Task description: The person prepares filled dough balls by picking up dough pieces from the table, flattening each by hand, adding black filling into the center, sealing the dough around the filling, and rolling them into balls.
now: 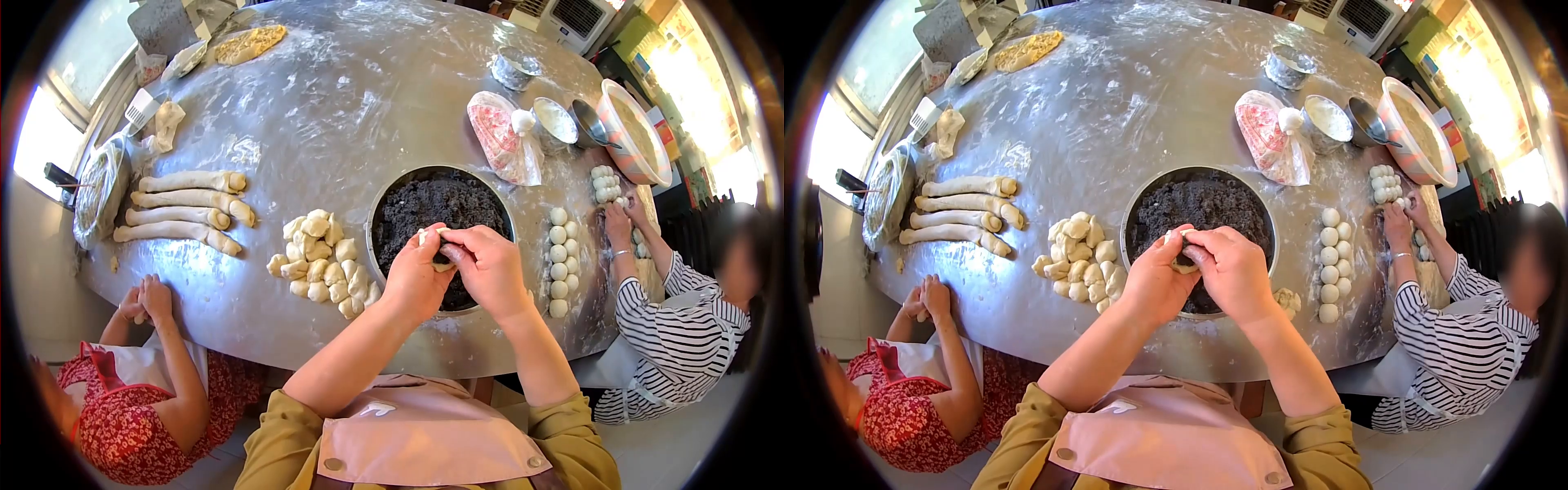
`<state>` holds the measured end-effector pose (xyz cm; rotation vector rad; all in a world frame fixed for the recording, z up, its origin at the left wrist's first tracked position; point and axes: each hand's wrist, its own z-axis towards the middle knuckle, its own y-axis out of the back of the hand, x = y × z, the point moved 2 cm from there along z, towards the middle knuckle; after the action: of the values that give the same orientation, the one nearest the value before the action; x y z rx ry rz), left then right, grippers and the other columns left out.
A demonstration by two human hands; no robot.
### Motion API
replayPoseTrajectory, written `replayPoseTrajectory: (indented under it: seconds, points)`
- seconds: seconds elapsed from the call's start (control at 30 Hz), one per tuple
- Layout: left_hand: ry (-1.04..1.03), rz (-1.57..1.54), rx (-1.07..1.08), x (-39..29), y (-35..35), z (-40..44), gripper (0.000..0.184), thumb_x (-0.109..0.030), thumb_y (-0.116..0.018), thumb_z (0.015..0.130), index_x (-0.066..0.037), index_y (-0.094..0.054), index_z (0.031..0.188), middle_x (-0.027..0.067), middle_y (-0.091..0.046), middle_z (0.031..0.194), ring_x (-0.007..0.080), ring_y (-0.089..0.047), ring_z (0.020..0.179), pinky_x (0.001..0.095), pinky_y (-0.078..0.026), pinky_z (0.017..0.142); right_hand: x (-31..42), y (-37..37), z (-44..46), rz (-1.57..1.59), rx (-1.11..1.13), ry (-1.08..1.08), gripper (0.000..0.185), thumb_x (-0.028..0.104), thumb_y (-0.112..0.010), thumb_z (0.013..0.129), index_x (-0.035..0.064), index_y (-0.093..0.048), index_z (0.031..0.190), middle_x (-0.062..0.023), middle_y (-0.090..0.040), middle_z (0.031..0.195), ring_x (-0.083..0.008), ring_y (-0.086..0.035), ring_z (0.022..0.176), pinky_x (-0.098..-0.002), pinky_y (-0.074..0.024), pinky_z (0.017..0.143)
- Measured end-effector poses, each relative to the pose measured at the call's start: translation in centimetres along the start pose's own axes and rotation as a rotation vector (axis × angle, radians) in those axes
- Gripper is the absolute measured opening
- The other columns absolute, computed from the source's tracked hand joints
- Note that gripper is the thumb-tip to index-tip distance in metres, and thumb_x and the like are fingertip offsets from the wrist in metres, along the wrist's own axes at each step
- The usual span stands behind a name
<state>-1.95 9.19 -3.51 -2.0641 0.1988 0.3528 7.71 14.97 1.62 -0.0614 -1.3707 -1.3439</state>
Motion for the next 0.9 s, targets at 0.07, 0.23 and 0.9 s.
replayPoseTrajectory:
  seconds: [0.07, 0.23, 0.9]
  points:
    - [-0.005, 0.025, -0.007, -0.1, -0.1, -0.2, 0.022, -0.02, -0.04, 0.103, -0.009, -0.048, 0.121, 0.0045, -0.055, 0.11, 0.0172, -0.053, 0.103, 0.0394, -0.043, 0.094, -0.1, -0.2, -0.2, -0.004, -0.015, 0.013, 0.016, 0.004, -0.067, 0.081, 0.0044, -0.069, 0.097, -0.0103, -0.065, 0.083, -0.0241, -0.062, 0.07, -0.0312, -0.0503, 0.064]
    - [-0.043, 0.016, -0.026, -0.3, 0.1, -0.6, 0.022, -0.02, -0.042, 0.102, -0.005, -0.054, 0.112, 0.008, -0.056, 0.112, 0.0219, -0.056, 0.105, 0.0399, -0.047, 0.096, -0.1, 0.2, -0.2, 0.153, -0.028, -0.097, 0.009, 0.006, -0.067, 0.084, 0.0037, -0.069, 0.092, -0.0094, -0.064, 0.08, -0.0223, -0.06, 0.067, -0.0297, -0.0482, 0.062]
    - [0.173, 0.016, 0.027, -2.5, -1.2, -3.5, 0.021, -0.02, -0.046, 0.101, -0.011, -0.055, 0.117, 0.0043, -0.061, 0.107, 0.0127, -0.06, 0.078, 0.0256, -0.041, 0.055, -0.9, -1.3, -1.4, -0.093, 0.062, 0.31, 0.077, 0.051, -0.065, 0.081, 0.001, -0.042, 0.135, -0.0168, -0.046, 0.139, -0.0427, -0.037, 0.133, -0.05, -0.0251, 0.109]
